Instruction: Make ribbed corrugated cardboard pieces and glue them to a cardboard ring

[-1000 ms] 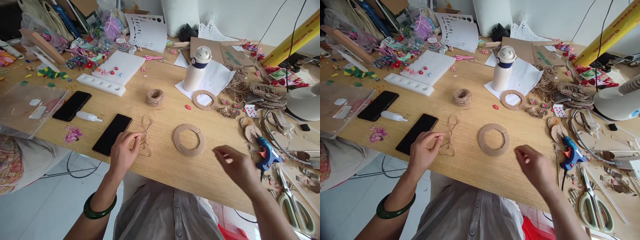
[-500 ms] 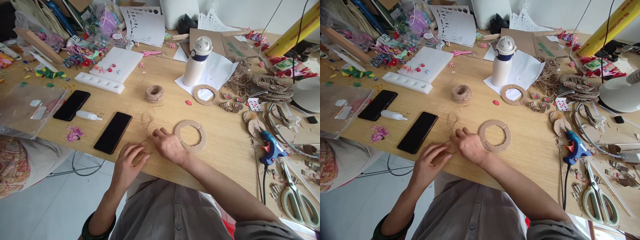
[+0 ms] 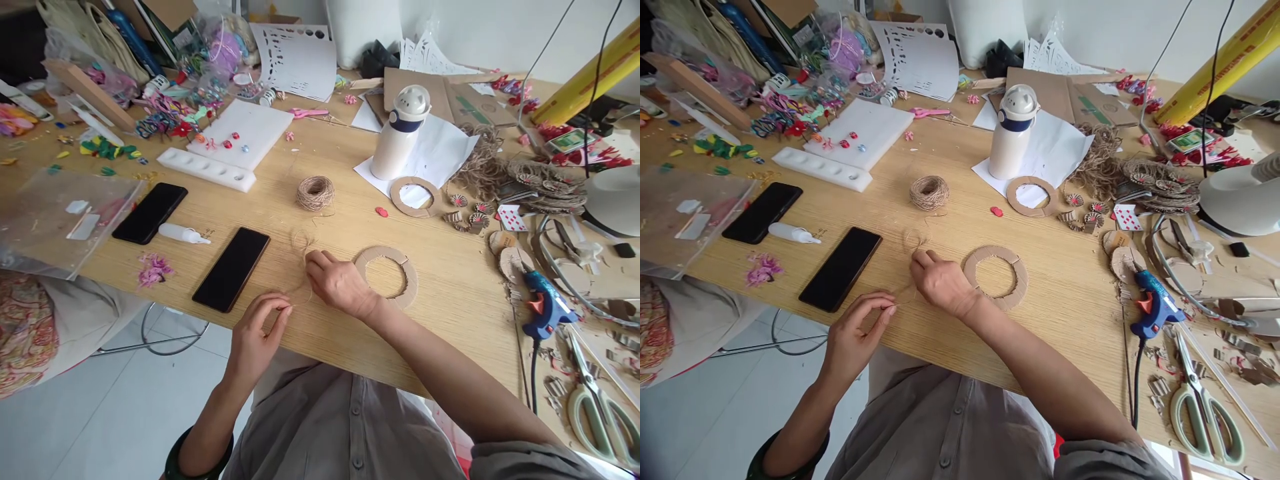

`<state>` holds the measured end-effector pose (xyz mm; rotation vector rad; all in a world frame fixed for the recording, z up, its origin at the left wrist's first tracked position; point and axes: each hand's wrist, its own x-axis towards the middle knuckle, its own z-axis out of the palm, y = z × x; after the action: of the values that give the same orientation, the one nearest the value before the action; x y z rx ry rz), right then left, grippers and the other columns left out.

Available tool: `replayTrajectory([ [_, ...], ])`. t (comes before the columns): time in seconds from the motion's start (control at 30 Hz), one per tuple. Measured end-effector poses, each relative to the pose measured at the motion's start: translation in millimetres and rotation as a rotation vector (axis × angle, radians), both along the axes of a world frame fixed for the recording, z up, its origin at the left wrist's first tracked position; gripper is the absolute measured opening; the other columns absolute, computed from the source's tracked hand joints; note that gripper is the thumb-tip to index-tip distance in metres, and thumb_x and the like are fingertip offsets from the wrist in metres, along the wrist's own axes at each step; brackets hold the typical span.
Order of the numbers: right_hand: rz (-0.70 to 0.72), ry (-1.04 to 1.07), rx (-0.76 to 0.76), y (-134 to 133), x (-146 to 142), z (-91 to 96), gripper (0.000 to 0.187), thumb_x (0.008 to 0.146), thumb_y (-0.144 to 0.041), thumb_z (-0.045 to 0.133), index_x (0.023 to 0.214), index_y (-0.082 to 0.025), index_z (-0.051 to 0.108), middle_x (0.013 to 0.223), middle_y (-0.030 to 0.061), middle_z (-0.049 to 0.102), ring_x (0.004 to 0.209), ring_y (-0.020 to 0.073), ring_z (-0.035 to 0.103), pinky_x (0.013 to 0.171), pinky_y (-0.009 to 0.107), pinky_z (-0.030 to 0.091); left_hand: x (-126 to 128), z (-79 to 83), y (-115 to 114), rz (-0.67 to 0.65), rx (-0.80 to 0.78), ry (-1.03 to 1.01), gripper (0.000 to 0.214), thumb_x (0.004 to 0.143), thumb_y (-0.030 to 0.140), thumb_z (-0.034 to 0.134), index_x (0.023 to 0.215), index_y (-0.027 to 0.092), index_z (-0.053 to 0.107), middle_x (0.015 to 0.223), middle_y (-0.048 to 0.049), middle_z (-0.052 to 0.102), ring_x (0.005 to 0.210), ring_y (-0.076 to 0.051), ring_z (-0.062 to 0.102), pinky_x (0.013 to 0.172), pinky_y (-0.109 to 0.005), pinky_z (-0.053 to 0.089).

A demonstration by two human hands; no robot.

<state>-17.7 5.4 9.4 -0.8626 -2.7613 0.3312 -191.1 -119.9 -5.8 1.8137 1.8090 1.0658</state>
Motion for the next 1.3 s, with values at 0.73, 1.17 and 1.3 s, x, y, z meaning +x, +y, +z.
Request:
replayTrajectory([
  [0.73, -0.501, 0.403, -0.668, 6.3, 17.5, 13.9, 0.026, 0.094, -0.025, 0.051, 0.078, -0.019, 0.07, 0.077, 0.0023, 0.071, 0.069, 0.0125, 0.063, 0.062, 0.023, 0.047, 30.1, 64.3, 75.2, 0.154, -0.069, -0.934, 0.016, 0.081, 0.031, 0.072, 0.082, 0.018, 0.064, 0.076, 0.0028, 0.063, 0.052, -0.006, 0.054, 0.061, -0.026, 0.057],
  [1.17, -0.712, 1.192, -1.042, 28.5, 155.0, 36.3, 0.033, 0.077, -0.048, 0.072, 0.079, -0.016, 0.065, 0.057, -0.0019, 0.058, 0.049, 0.01, 0.054, 0.05, 0.024, 0.047, 4.1, 51.6, 119.0, 0.244, 0.108, -0.488, 0.019, 0.078, 0.038, 0.074, 0.089, 0.022, 0.072, 0.068, 0.0022, 0.06, 0.062, -0.011, 0.055, 0.054, -0.023, 0.045],
  [1.3, -0.818, 1.325, -0.928, 26.8, 182.9, 29.6, 0.028, 0.075, -0.043, 0.073, 0.079, -0.016, 0.065, 0.053, -0.0052, 0.048, 0.048, 0.0082, 0.044, 0.045, 0.022, 0.036, -1.6, 46.5, 130.5, 0.215, 0.059, -0.368, 0.02, 0.08, 0.037, 0.07, 0.091, 0.021, 0.073, 0.071, 0.0005, 0.065, 0.065, -0.013, 0.059, 0.061, -0.024, 0.048],
])
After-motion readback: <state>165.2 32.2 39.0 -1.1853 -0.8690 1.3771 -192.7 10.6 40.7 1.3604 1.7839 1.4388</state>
